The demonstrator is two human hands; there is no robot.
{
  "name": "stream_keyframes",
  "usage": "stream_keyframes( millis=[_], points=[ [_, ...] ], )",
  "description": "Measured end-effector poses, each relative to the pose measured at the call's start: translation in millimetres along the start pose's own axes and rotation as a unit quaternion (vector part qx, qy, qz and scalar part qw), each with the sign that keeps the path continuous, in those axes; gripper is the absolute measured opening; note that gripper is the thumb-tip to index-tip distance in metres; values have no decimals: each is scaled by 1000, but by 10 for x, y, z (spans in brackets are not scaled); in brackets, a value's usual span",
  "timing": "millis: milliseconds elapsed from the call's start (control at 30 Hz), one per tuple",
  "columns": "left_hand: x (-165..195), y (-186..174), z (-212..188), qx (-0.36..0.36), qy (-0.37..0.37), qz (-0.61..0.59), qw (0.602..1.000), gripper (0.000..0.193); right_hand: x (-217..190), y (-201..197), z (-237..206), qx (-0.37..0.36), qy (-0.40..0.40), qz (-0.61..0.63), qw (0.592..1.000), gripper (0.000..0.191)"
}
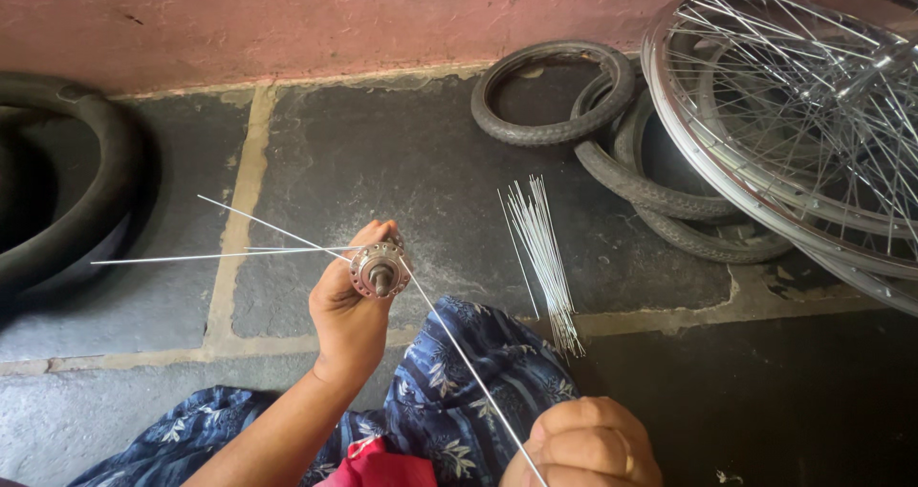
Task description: The person sits on the floor and inserts multiple metal spokes into the hub of a bicycle wheel. They then attach the hub to the rim and continue inserting spokes through the rim holes, working on one side of the wheel.
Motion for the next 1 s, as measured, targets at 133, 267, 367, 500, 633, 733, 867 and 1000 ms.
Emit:
stream_keyframes(
  millis=[133,267,367,500,633,733,867,1000],
  points=[
    [-15,11,-9,0,-18,10,1000,47,-6,107,99,-16,-60,45,997,30],
    [49,12,-9,-7,10,51,999,49,-90,102,166,-122,-71,80,987,22],
    [89,12,7,-12,20,60,998,50,-82,237,185,-166,-64,82,981,15],
    [102,8,34,-5,16,74,997,51,6,748,194,-140,-210,4,968,18],
    [65,-64,49,5,2,79,997,46,497,1227,295,-225,48,-98,968,56],
    [-3,-136,68,11,-15,12,1000,34,571,1158,301,-188,98,-78,974,59],
    [-59,-210,72,10,-10,6,1000,33,843,1069,128,-167,135,-23,976,46],
    [-120,-228,57,9,-44,-22,999,38,1758,898,-195,-131,262,-203,934,27]
  ],
)
Point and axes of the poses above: each hand's wrist, its own z-axis towards the middle knuckle, its own y-axis out of the palm, x = y × z, the point moved 5 cm from there along z, towards the middle knuckle, and after that the axes turned 5 degrees about z, right-handed, at the moved point
